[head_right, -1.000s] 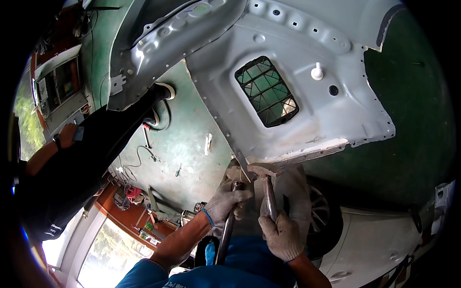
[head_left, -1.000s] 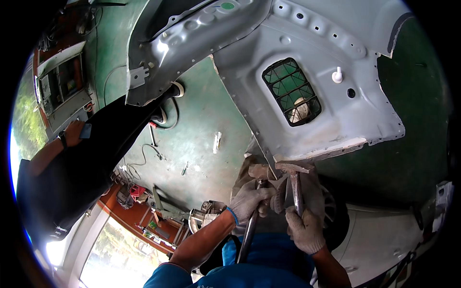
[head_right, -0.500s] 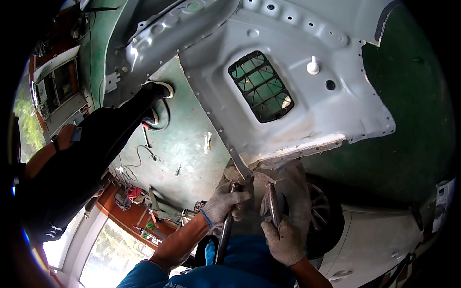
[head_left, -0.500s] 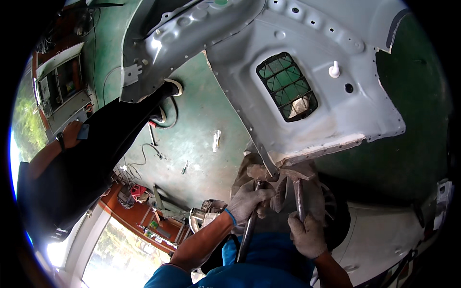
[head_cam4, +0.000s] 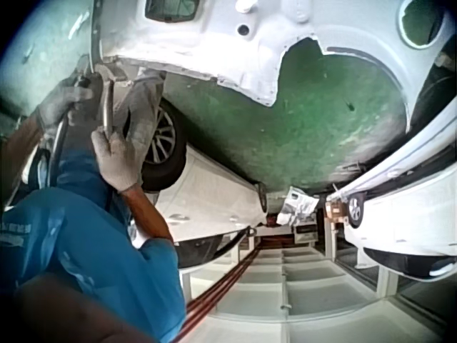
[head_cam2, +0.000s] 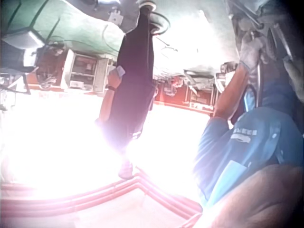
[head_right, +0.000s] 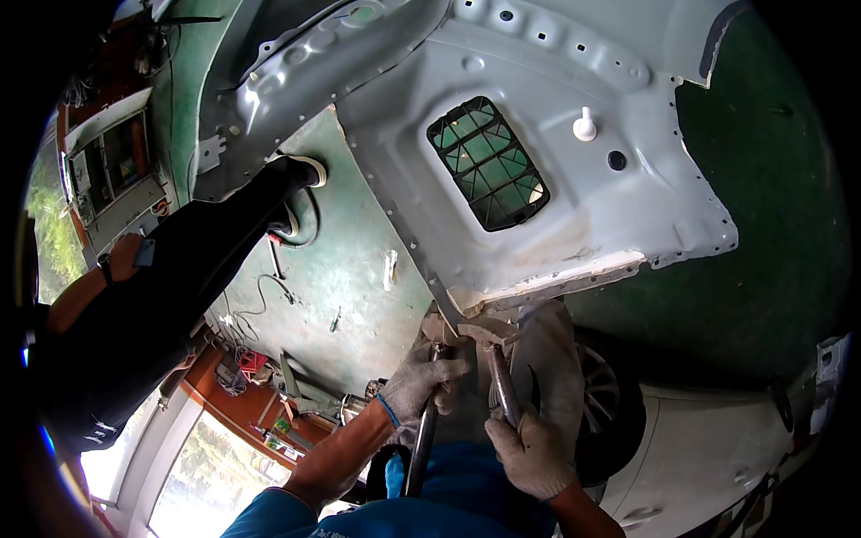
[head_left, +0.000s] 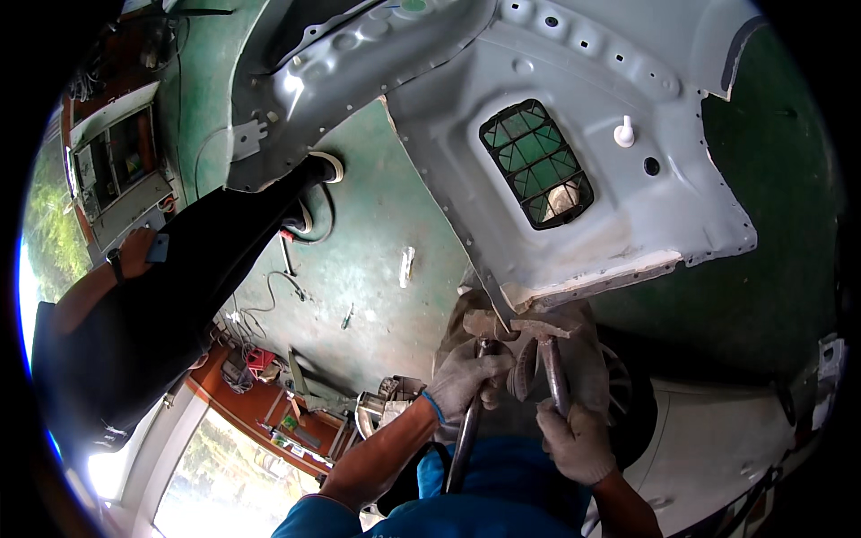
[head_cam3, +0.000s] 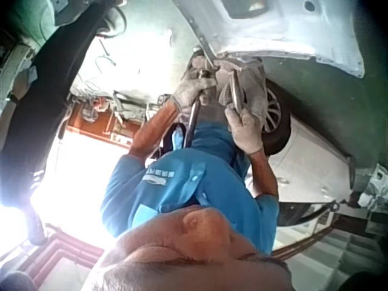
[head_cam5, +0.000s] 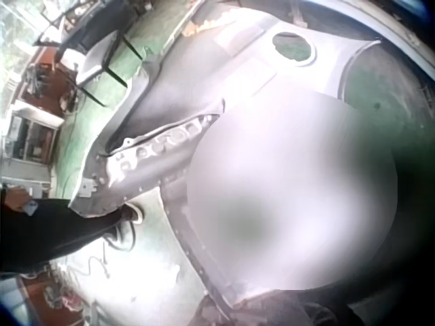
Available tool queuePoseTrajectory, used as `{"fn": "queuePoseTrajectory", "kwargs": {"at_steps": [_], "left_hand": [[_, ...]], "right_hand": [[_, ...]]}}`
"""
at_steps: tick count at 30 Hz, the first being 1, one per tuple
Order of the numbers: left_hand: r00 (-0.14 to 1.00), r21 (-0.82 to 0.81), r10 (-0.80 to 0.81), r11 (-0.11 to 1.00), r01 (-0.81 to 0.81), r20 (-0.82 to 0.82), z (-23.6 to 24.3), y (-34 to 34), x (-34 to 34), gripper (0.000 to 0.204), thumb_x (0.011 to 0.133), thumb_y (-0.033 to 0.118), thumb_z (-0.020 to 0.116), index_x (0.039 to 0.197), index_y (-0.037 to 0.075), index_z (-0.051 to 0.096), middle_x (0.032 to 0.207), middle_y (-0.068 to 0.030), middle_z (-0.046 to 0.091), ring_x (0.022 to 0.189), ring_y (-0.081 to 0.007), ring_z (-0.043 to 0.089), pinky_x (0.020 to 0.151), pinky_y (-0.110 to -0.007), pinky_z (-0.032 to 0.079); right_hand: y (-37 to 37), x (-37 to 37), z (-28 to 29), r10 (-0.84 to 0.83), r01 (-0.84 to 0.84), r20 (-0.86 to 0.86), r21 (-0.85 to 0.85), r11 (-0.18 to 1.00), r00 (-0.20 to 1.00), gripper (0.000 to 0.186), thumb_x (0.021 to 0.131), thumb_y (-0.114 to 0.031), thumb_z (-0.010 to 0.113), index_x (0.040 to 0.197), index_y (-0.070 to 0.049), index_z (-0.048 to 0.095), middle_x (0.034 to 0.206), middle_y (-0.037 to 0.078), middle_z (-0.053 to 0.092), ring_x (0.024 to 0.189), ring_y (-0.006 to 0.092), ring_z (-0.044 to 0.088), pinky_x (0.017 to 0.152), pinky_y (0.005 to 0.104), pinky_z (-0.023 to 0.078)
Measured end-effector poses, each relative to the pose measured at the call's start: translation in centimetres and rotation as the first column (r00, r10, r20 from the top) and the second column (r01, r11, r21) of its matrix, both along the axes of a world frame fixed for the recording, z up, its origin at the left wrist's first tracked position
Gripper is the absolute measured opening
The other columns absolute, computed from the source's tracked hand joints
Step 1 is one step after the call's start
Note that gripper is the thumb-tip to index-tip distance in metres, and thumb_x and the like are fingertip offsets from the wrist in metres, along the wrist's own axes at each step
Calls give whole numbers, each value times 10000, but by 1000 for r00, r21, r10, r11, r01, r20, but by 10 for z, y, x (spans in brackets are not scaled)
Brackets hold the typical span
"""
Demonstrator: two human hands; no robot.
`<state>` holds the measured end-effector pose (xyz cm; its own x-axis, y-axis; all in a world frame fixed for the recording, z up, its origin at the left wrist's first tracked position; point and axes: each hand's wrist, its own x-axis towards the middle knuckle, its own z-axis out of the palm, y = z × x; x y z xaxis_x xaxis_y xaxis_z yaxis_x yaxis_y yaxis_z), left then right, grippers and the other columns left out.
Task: The person uses a hammer and dolly to straighten and shape a detached car bumper and a hood panel. They repeatedly tap along edges and flat surfaces to remove dents and refine contours.
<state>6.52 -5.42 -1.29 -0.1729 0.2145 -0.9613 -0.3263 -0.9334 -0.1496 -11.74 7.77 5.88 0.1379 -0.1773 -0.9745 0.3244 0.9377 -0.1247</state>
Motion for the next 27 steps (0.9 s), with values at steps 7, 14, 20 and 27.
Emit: {"fn": "queuePoseTrajectory", "kwargs": {"at_steps": [7,14,20,27], "left_hand": [[997,2,28,1000,-28,-66,-6,2,-3,234,944,169,708,1074,2,608,717,-34,549,497,-129,535,455,-293,493],[996,8,79,997,-78,-31,-9,5,-2,248,943,172,715,1087,2,606,729,-42,546,507,-129,541,450,-291,489],[993,73,120,990,-119,-4,-4,1,-12,241,941,167,715,1081,5,603,729,-40,528,511,-117,516,448,-271,458],[994,73,106,992,-104,-21,-9,-3,-8,237,939,147,717,1084,8,593,731,-38,528,506,-118,515,439,-273,451]], "right_hand": [[28,14,-10,31,-73,-162,-261,963,986,155,1046,-204,604,1088,-56,624,732,7,614,595,94,610,553,273,499],[8,-11,3,-108,104,-51,-74,992,993,175,1041,-214,620,1062,-41,628,689,6,604,592,90,615,536,277,493],[10,-12,-3,92,-91,14,-42,995,996,185,1056,-206,603,1091,-26,618,681,3,590,564,79,584,527,260,480],[2,-17,11,-157,155,-100,-32,987,982,138,1065,-188,586,1121,-65,616,712,-7,581,581,71,578,531,256,478]]}}
